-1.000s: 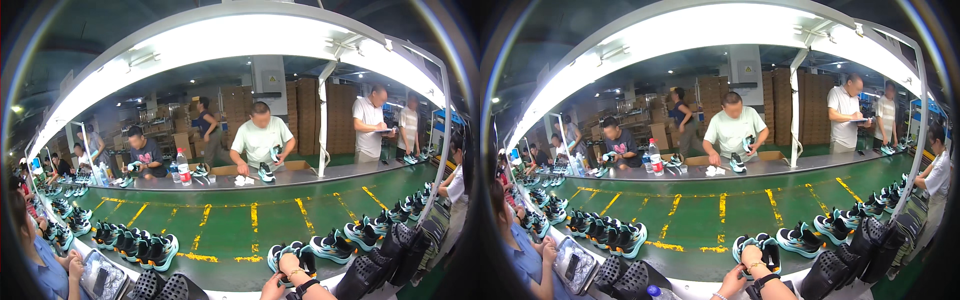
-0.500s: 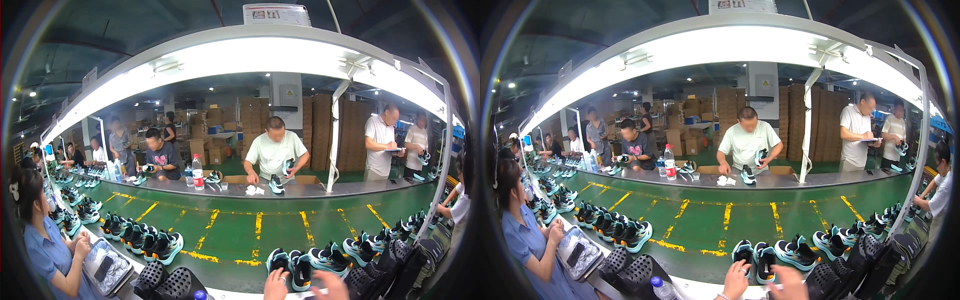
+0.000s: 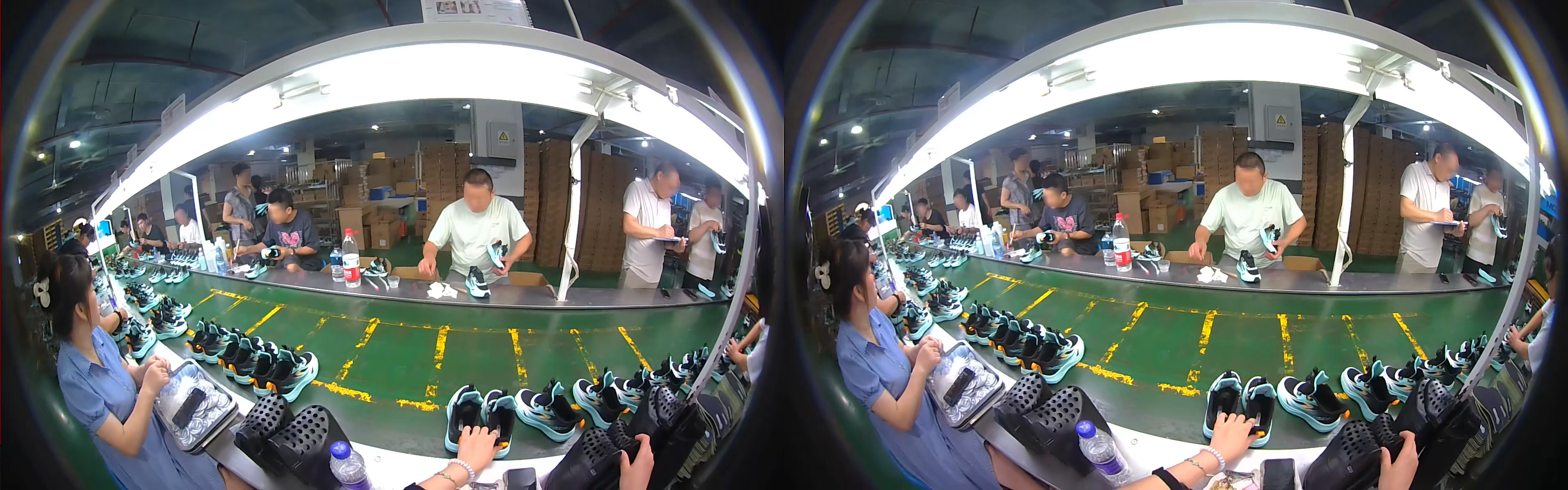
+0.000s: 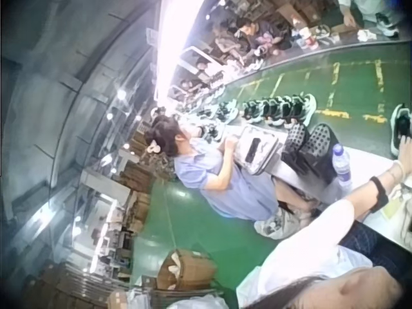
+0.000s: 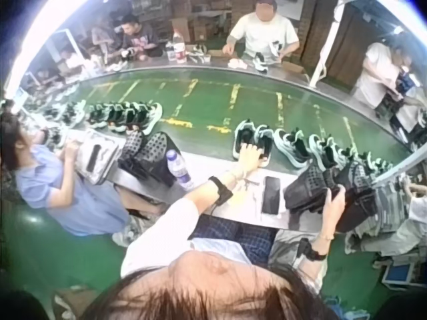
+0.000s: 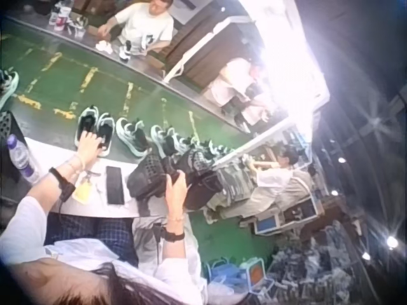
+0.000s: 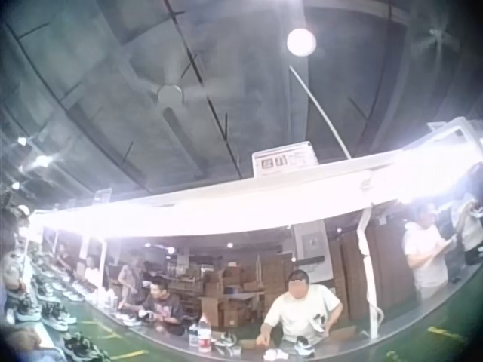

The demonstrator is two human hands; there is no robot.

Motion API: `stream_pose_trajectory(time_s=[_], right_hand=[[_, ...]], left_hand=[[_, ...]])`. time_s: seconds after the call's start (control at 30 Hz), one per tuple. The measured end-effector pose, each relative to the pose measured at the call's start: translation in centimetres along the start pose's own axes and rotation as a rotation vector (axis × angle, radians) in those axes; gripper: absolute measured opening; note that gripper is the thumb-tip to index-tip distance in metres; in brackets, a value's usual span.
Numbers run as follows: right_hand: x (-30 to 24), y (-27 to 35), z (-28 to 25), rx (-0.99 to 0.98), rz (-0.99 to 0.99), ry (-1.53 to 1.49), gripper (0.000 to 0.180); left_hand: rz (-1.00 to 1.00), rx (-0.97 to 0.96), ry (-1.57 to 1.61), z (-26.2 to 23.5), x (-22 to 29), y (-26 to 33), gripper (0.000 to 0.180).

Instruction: Inspecting and organizing finished sneakers on a factory production line.

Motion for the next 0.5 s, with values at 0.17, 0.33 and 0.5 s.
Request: stream_pose_trajectory(time_s=[0.17, 0.33, 0.5], right_hand=[[-0.1, -1.0, 0.4, -0.005, 0.247, -0.003, 0.051], [-4.9, -0.8, -2.6, 0.322, -0.032, -0.171, 0.046], [-13.7, -1.8, 0.9, -0.146, -0.24, -0.238, 0.04]], left_hand=[[0.017, 0.061, -0.019, -0.7, -0.8, -0.3, 0.026], [0.007, 0.133, 0.065, -0.4, -0.8, 0.4, 0.026], [0.001, 0.167, 0.058, -0.4, -0.8, 0.4, 0.033]])
Point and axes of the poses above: each hand's wrist, its own y-axis away from the middle knuckle, its own z-axis out of the palm, x = y × z, the point moved 3 cm from there along -y, towards the middle knuckle, and after that the axes turned 14 degrees about -x, right-handed, at the moved point
